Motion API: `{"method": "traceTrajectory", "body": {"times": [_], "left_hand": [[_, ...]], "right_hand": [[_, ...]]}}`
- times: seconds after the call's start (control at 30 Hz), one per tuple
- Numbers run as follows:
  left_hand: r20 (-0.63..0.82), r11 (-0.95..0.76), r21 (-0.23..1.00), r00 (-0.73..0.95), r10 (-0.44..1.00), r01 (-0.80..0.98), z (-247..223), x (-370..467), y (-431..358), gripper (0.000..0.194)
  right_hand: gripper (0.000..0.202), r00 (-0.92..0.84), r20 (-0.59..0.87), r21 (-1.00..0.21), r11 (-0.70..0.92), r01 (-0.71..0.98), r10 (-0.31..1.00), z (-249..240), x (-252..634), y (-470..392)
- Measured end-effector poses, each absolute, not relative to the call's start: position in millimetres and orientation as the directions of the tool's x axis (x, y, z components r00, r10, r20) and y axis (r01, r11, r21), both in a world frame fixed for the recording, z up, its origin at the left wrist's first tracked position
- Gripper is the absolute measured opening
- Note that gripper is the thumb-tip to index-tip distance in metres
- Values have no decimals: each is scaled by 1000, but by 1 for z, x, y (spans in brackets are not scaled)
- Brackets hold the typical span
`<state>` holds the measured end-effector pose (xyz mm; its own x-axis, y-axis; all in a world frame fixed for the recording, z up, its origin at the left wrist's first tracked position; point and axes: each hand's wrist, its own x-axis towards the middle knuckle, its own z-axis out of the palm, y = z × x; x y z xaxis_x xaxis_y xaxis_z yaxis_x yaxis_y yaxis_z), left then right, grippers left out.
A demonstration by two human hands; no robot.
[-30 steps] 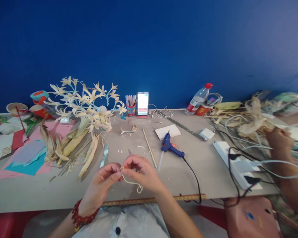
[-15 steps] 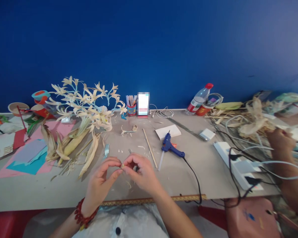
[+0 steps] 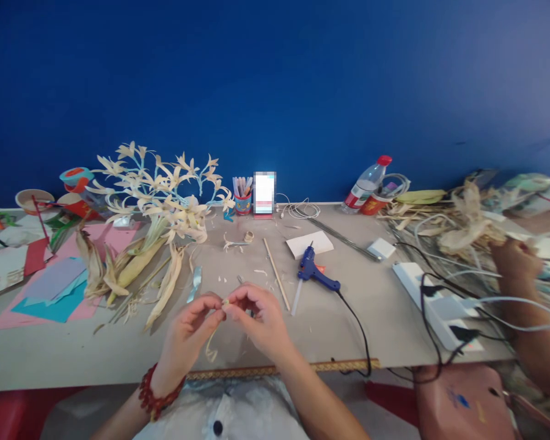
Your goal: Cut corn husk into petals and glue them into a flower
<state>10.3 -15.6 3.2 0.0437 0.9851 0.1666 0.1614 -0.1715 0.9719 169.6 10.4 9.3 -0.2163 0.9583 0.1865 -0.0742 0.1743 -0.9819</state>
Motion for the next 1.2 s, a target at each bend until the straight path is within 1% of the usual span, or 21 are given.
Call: {"method": "traceTrajectory", "body": {"times": [0.03, 0.1, 0.13, 0.2, 0.27, 0.37, 0.5, 0.57, 0.67, 0.8, 0.87, 0.93, 1.0, 1.07, 1.13, 1.2], "left_hand": [[86, -90, 993, 61, 994, 74, 2, 10, -16, 9], [-60, 72, 992, 116, 991, -102, 2, 9, -16, 12], [-113, 137, 975, 139, 984, -173, 2, 9, -16, 14], [-184, 222, 938, 163, 969, -264, 5, 10, -16, 17], [-235, 281, 906, 177, 956, -315, 8, 12, -15, 20], [-293, 355, 860, 215, 932, -366, 14, 13, -15, 23], [-307, 389, 835, 259, 916, -388, 18, 12, -13, 24], [-299, 389, 841, 276, 913, -377, 19, 11, -13, 24], [-293, 385, 856, 290, 911, -346, 19, 10, -12, 25], [-260, 321, 904, 232, 937, -283, 13, 10, -13, 25], [-191, 226, 953, 179, 965, -204, 10, 10, -14, 22], [-72, 81, 995, 128, 989, -63, 9, 10, -15, 17], [66, -75, 992, 91, 994, 100, 10, 10, -15, 14], [156, -169, 965, 81, 984, 202, 11, 10, -15, 14], [156, -172, 967, 97, 983, 190, 11, 10, -15, 16], [103, -117, 987, 119, 987, 112, 9, 10, -15, 19]], "right_hand": [[7, -258, 150, -985, 122, -124, 954, 10, 171, 11], [10, -360, 91, -973, 5, -233, 929, 10, 173, 14], [13, -400, 78, -961, -37, -272, 913, 11, 174, 15], [15, -437, 83, -945, -69, -319, 896, 11, 176, 17], [16, -431, 97, -937, -63, -343, 897, 10, 176, 19], [18, -439, 75, -928, -99, -360, 895, 7, 176, 19], [25, -509, 62, -916, -154, -371, 858, 7, 178, 21], [26, -532, 81, -921, -141, -364, 843, 10, 180, 22], [18, -550, 108, -937, -101, -336, 828, 15, 182, 25], [20, -511, 99, -950, -72, -304, 854, 14, 180, 25], [22, -450, 99, -960, -34, -280, 888, 11, 178, 23], [23, -383, 103, -969, 6, -246, 918, 9, 176, 21], [25, -328, 103, -976, 32, -214, 939, 8, 173, 19], [26, -294, 101, -982, 47, -184, 950, 9, 172, 17], [26, -307, 97, -983, 43, -179, 947, 10, 172, 17], [24, -367, 97, -978, 21, -206, 925, 11, 174, 18]]}}
